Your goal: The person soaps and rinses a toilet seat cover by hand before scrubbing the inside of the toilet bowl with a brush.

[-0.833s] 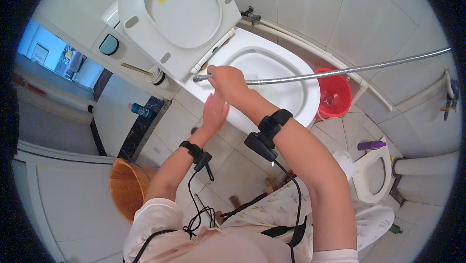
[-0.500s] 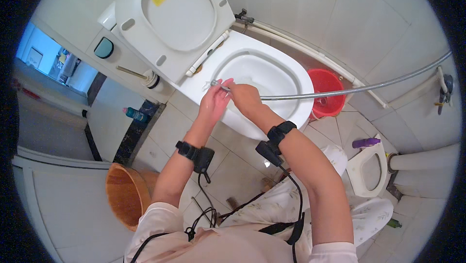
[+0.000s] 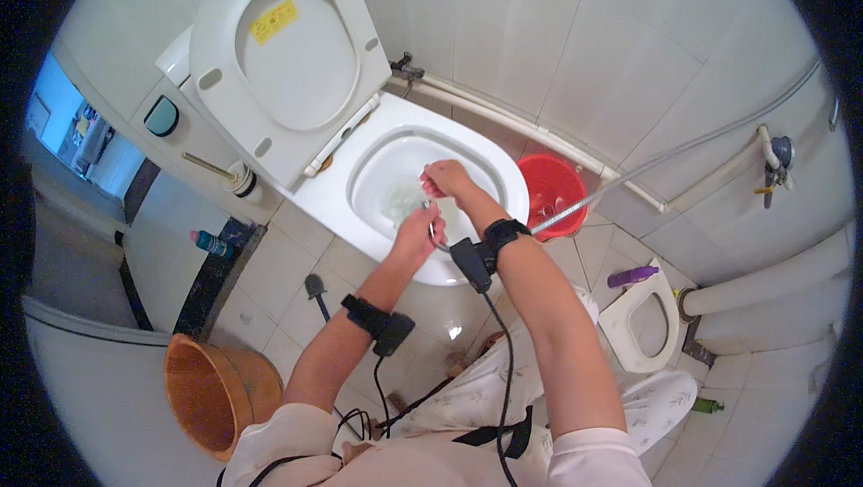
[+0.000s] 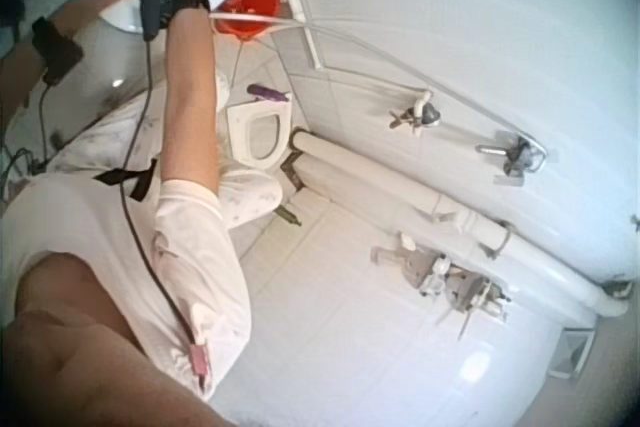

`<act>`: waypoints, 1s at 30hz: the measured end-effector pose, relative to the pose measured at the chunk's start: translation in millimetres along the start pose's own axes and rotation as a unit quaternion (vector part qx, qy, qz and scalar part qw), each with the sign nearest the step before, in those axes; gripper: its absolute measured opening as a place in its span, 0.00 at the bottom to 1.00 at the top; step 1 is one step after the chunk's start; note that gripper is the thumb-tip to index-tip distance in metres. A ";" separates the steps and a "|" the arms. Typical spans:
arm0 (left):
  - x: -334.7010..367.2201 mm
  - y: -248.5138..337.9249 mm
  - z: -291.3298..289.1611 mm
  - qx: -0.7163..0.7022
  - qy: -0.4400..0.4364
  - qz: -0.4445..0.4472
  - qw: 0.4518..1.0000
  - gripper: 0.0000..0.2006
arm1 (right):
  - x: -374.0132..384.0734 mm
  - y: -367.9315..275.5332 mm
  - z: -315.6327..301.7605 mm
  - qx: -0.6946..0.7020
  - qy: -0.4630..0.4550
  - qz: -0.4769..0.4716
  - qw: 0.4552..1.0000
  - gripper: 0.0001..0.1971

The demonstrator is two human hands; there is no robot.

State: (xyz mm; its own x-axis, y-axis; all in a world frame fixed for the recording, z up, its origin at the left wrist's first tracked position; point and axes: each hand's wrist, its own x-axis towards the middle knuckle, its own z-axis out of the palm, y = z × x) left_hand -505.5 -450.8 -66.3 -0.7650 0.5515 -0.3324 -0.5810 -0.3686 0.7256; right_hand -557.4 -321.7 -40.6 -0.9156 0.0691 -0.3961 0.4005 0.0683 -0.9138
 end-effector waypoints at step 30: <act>-1.8 -8.3 9.5 -0.023 -0.071 -0.081 0.994 0.07 | -2.7 14.9 13.7 -0.231 -0.051 -0.034 0.971 0.10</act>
State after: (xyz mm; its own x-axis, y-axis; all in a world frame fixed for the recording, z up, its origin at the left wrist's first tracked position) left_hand -496.6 -441.6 -66.0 -0.6155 0.7054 -0.3515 -0.7076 -0.2983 0.6405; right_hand -549.5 -334.5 -54.4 -0.9302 -0.0485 -0.3638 0.2901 0.5100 -0.8098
